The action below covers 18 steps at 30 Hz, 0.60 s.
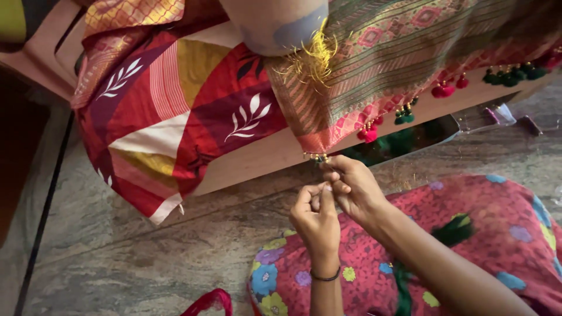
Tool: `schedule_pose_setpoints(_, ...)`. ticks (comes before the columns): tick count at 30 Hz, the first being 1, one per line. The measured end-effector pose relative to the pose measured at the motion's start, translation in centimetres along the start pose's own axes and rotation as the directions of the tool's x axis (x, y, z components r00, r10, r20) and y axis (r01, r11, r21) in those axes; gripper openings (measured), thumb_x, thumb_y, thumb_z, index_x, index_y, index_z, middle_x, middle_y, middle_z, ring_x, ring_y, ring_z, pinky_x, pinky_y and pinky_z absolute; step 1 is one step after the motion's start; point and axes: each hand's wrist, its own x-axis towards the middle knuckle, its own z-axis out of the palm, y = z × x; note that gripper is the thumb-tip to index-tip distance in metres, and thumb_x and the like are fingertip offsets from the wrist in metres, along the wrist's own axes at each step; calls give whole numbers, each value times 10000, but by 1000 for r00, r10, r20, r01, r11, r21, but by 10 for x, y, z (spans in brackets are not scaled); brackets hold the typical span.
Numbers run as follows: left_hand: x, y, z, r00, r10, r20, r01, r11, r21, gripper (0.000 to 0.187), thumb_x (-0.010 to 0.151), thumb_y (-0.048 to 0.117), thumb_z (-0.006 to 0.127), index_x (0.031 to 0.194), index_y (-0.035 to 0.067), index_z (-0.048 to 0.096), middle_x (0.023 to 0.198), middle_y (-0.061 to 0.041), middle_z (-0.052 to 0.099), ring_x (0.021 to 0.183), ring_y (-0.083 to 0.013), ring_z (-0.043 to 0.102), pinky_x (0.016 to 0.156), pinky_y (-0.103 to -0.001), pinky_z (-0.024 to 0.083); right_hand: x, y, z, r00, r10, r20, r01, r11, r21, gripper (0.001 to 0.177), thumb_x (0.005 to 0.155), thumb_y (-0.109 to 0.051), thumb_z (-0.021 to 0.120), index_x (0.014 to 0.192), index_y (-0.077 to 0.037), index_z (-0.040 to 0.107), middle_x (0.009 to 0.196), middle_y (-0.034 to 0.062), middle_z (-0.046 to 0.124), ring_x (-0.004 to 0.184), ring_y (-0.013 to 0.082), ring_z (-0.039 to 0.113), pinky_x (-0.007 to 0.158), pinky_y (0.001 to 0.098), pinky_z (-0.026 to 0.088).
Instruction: Attaching decorative tassels and beads to the edge of a sari fabric.
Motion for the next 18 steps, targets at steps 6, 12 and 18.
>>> schedule_pose_setpoints(6, 20, 29, -18, 959, 276, 71, -284, 912, 295, 109, 795, 101, 778, 872, 27, 755, 828, 16, 644, 736, -78, 586, 683, -279, 441, -27, -8, 26, 969, -230, 88, 246, 915, -320, 73, 973, -107, 619, 962, -37, 605, 745, 10, 557, 583, 63, 537, 530, 219, 494)
schedule_pose_setpoints(12, 39, -8, -10, 946, -35, 322, 117, 964, -239, 263, 851, 158, 692, 1074, 43, 770, 1044, -34, 754, 935, -129, 656, 910, -305, 467, -38, -8, 10, 915, -357, 186, 401, 768, -500, 101, 992, -120, 612, 1002, -21, 627, 924, 30, 675, 846, 115, 668, 812, 304, 591)
schedule_pose_setpoints(18, 50, -45, 12, 927, -181, 327, 329, 811, -484, 191, 965, 139, 689, 1047, -21, 754, 1063, -70, 752, 1006, -124, 660, 953, -287, 477, -81, -27, -24, 783, -396, 481, 603, 287, -745, 209, 930, -139, 695, 1086, -13, 636, 1072, 103, 683, 1014, 222, 678, 886, 354, 570)
